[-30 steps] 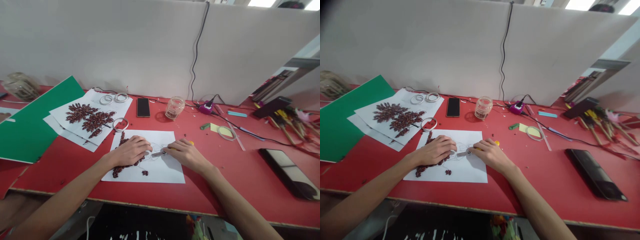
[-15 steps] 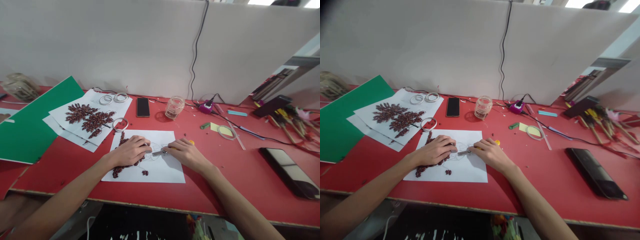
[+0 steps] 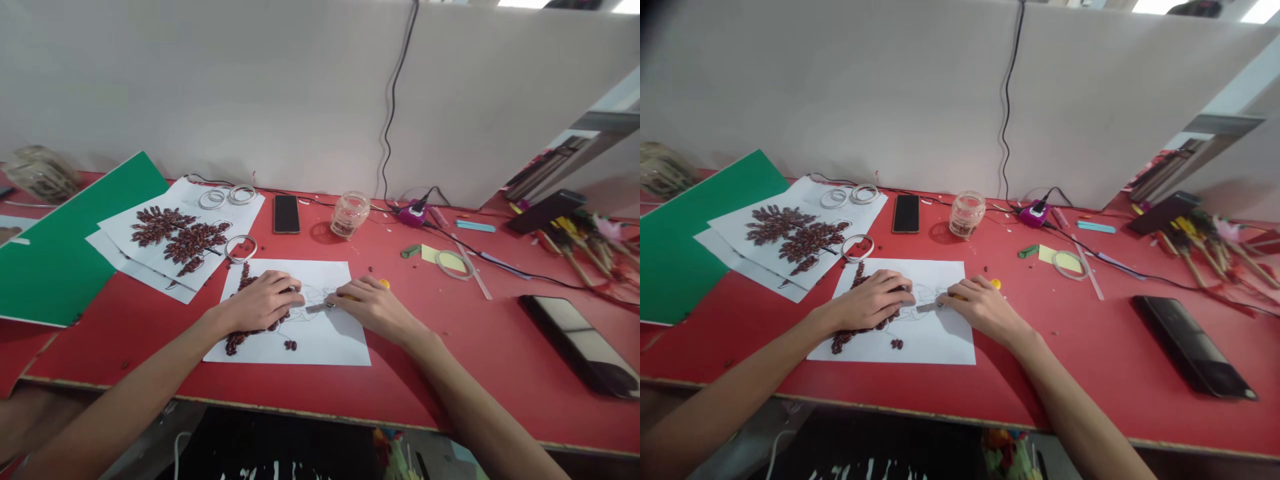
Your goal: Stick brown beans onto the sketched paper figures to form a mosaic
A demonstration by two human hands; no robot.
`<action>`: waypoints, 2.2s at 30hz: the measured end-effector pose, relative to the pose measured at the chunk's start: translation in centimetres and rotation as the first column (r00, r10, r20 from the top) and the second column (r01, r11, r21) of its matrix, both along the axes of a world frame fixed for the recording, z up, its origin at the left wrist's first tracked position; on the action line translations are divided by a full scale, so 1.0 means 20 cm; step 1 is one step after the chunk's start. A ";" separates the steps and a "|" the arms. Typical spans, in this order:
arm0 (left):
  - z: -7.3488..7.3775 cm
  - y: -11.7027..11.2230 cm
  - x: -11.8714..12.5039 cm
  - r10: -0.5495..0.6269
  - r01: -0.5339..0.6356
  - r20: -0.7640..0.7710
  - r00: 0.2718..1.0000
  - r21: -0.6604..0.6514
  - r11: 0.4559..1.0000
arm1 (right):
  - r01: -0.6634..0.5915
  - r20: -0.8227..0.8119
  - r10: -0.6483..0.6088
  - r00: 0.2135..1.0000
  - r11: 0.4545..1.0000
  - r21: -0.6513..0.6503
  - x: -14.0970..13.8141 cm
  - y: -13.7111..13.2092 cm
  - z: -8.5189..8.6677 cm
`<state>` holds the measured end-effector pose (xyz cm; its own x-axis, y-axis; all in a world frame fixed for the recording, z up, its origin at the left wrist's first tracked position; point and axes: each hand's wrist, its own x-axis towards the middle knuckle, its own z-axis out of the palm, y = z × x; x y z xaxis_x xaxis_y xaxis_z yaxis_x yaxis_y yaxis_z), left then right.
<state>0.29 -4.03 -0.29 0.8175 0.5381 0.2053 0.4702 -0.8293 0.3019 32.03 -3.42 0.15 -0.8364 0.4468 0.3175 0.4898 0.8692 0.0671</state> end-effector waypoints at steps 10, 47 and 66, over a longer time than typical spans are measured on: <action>-0.01 0.00 0.00 -0.001 0.001 0.016 1.000 0.000 1.000 | 0.009 -0.066 -0.009 0.998 1.000 0.007 0.00 0.00 -0.01; 0.13 0.06 0.15 0.169 -0.179 -0.107 0.980 -0.100 0.979 | -0.051 0.077 0.047 0.996 0.998 0.039 -0.01 -0.01 0.00; 0.05 0.18 0.01 0.337 -0.337 0.004 0.941 0.014 0.941 | -0.054 0.085 0.051 0.995 0.998 0.034 -0.01 -0.01 0.00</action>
<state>0.40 -0.52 0.62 0.5882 0.7793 0.2160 0.7229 -0.6264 0.2916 31.77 -3.59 0.12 -0.8828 0.3910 0.2604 0.4349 0.8898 0.1382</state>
